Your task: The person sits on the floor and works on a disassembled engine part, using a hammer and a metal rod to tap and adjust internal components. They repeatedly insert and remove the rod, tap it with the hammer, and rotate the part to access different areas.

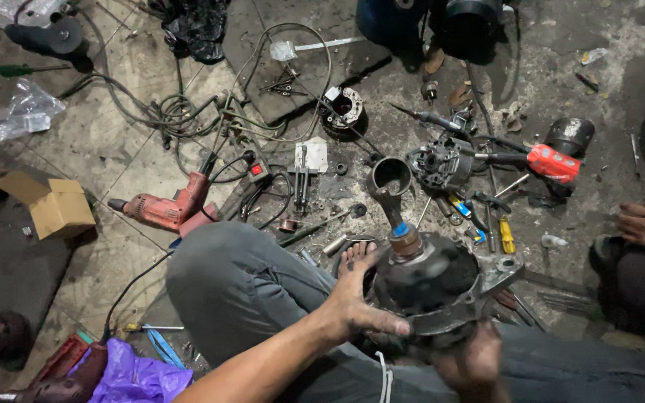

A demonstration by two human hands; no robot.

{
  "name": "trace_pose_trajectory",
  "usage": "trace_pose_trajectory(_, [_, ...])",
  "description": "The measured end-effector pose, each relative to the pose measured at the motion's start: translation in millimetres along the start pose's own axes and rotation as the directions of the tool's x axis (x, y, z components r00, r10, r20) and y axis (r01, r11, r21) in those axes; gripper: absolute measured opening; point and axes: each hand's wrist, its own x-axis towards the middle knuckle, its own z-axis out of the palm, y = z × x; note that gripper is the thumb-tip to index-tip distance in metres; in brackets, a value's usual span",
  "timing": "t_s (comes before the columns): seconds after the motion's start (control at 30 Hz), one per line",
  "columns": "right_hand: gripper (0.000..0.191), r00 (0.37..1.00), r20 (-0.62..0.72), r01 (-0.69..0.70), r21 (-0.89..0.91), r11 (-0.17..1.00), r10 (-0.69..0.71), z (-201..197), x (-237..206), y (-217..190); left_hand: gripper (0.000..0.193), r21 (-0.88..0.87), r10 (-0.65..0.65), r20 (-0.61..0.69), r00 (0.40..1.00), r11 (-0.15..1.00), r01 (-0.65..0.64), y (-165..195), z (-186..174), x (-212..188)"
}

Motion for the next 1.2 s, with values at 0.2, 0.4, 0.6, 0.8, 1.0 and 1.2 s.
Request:
trace_pose_trajectory(0.2, [0.061, 0.998, 0.039, 0.044, -0.09, 0.995, -0.04, -0.9, 7.4, -6.6, 0.134, -0.163, -0.098, -0.025, 0.995, 0.982, 0.093, 22.4, 3.5, 0.2])
trace_pose_trajectory(0.4, [0.065, 0.947, 0.115, 0.321, -0.344, 0.882, -0.299, 5.1, 21.0, -78.1, 0.134, 0.013, -0.289, 0.056, 0.956, 0.957, 0.289, 111.3, -29.7, 20.4])
trace_pose_trajectory(0.6, [0.07, 0.953, 0.213, 0.292, -0.453, 0.842, -0.216, 43.9, 57.4, -116.9, 0.133, 0.455, -0.006, 0.186, 0.983, 0.887, -0.081, 173.3, -62.8, 78.3])
trace_pose_trajectory(0.8, [0.062, 0.968, 0.157, 0.235, -0.31, 0.921, -0.194, 46.8, 148.6, -113.3, 0.134, 0.511, 0.178, 0.248, 0.952, 0.811, -0.285, 115.7, -87.6, 160.2])
trace_pose_trajectory(1.0, [0.044, 0.97, 0.027, 0.222, -0.51, 0.831, -0.242, -16.2, 231.5, -75.8, 0.128, 0.496, 0.318, 0.236, 0.918, 0.773, -0.396, -28.3, -88.3, 238.2])
trace_pose_trajectory(1.2, [0.045, 0.993, 0.05, 0.117, -0.159, 0.98, -0.11, -48.2, 284.2, -37.0, 0.132, 0.584, 0.227, 0.18, 0.957, 0.758, -0.29, -104.5, -94.7, 262.0])
